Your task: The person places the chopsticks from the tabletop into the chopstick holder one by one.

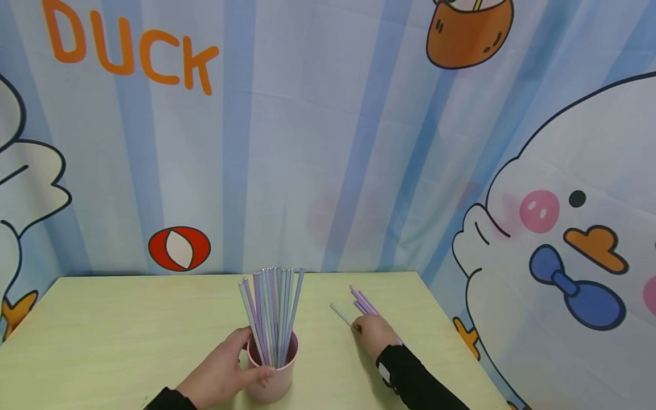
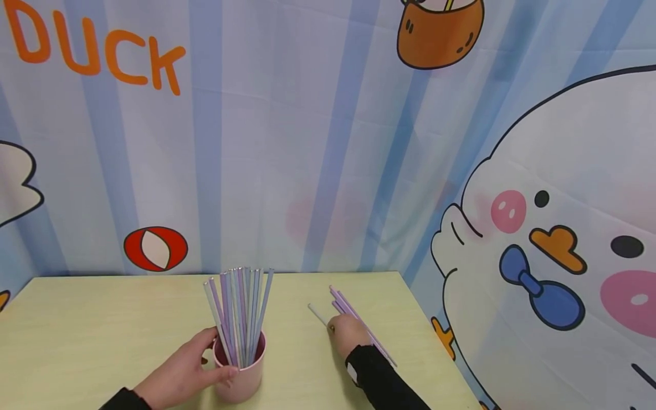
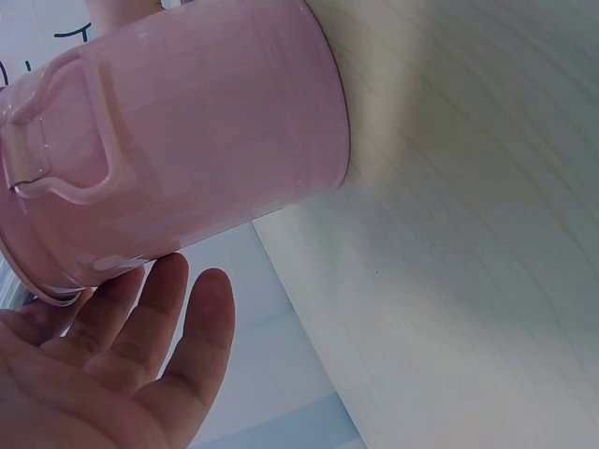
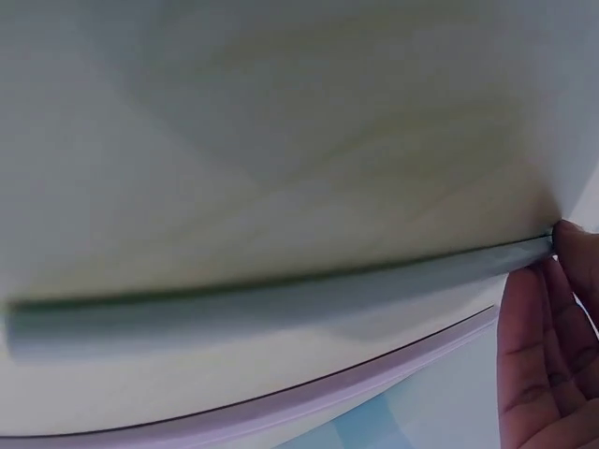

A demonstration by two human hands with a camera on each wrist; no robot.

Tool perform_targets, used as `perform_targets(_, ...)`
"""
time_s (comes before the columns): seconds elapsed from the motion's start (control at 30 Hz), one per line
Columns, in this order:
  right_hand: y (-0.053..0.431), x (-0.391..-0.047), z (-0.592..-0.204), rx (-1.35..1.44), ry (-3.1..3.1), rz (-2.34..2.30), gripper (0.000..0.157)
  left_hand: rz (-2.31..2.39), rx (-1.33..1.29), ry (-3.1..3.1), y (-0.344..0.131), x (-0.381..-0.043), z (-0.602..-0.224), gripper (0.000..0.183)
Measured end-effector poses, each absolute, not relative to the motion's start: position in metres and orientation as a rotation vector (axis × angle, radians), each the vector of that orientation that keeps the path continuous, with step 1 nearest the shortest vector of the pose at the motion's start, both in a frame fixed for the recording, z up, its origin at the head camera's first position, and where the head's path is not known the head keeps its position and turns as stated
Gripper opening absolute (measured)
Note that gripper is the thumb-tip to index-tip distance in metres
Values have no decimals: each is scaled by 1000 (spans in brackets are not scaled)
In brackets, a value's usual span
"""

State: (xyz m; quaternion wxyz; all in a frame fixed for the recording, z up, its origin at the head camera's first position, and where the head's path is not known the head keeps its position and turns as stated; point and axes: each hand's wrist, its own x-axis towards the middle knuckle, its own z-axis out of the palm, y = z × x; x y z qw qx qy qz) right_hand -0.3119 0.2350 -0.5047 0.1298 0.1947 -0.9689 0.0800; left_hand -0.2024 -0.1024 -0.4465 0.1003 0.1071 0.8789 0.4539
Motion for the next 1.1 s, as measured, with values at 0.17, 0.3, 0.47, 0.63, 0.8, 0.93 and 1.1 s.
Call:
perform_targets(0.17,227,-309,-506,609,-2795,252,7,1329,314,2599,-102,-203,-446,93)
perform_targets(0.3,221,-307,-508,615,-2830,280,8,1329,327,2594,-103,-203,-446,92)
perform_targets(0.47,215,-305,-508,635,-2872,328,14,1333,349,2587,-104,-204,-448,89)
perform_targets(0.63,209,-306,-500,636,-2892,424,22,1335,338,2578,-103,-203,-447,89)
perform_targets(0.8,202,-303,-479,651,-2887,621,29,1340,335,2574,-104,-203,-447,88)
perform_targets(0.93,197,-299,-459,651,-2844,770,35,1337,338,2576,-104,-203,-446,89)
perform_targets(1.1,190,-295,-437,606,-2780,958,39,1338,348,2574,-103,-203,-447,90)
